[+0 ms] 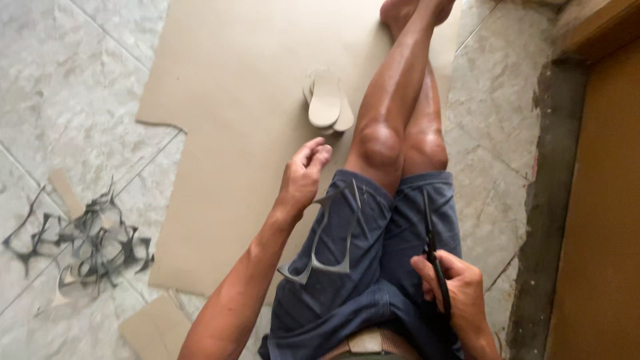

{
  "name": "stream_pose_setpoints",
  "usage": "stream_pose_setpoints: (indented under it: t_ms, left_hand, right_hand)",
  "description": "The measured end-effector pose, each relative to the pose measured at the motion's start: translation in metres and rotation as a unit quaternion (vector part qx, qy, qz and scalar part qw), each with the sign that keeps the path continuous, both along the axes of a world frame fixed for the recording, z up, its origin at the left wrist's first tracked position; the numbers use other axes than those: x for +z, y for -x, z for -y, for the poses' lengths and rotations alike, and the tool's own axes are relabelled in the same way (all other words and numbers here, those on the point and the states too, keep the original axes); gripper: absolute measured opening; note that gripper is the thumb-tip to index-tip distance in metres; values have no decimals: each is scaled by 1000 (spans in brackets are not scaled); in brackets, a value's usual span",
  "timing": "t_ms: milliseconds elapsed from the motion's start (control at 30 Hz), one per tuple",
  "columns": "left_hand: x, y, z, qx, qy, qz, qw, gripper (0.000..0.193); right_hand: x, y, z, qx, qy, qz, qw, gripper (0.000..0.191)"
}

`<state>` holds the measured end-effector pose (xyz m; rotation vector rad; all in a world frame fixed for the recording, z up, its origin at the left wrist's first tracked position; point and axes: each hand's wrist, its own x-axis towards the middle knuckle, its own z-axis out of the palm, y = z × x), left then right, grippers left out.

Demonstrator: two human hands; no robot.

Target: The person sits on the floor and cuts insole shapes from a large sheet of insole board using scissors, following drawn outlines. They cut one insole at a time, trim along the curved lines, set finished insoles on a growing stack, and pick up new marked blanks to continue cutting.

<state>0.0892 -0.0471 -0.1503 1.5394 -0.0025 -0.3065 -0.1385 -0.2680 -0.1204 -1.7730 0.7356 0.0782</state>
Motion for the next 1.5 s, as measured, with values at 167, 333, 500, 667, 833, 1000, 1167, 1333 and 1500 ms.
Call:
stream_pose_setpoints:
  t_ms: [167, 333, 500, 667, 833, 1000, 1167, 1333, 1500]
  left_hand:
    - [35, 43, -31, -162, -87, 39, 982, 46]
    - [54, 73, -56, -178, -231, 39, 956, 32]
    - [50, 88, -83, -241, -144, -17, 960, 29]
    - [41, 99, -117, -214, -171, -28, 961, 23]
    - [30, 92, -192, 34, -214, 20, 976, 22]
    - [53, 107, -291, 331, -399, 116, 847, 34]
    - [44, 140, -322, 444, -415, 280, 743, 54]
    - [-19, 167, -297, 331, -480, 134, 801, 57]
    - [-61, 212, -257, 191, -578, -151, 779, 94]
  right_hand:
    - [13, -10, -14, 97, 57, 103, 988, 33]
    - [27, -22, -31, 230, 274, 308, 882, 68]
    - [12, -23, -34, 203, 148, 124, 960, 50]
    - [-26, -16, -20, 145, 70, 121, 980, 36]
    - [-53, -14, -1, 122, 48, 88, 987, 33]
    - [-57, -16, 4, 114, 78, 77, 987, 33]
    - [-52, -18, 5, 105, 48, 70, 991, 28]
    - [-51, -22, 13, 126, 14, 50, 991, 25]
    - [-48, -22, 17, 134, 5, 70, 989, 19]
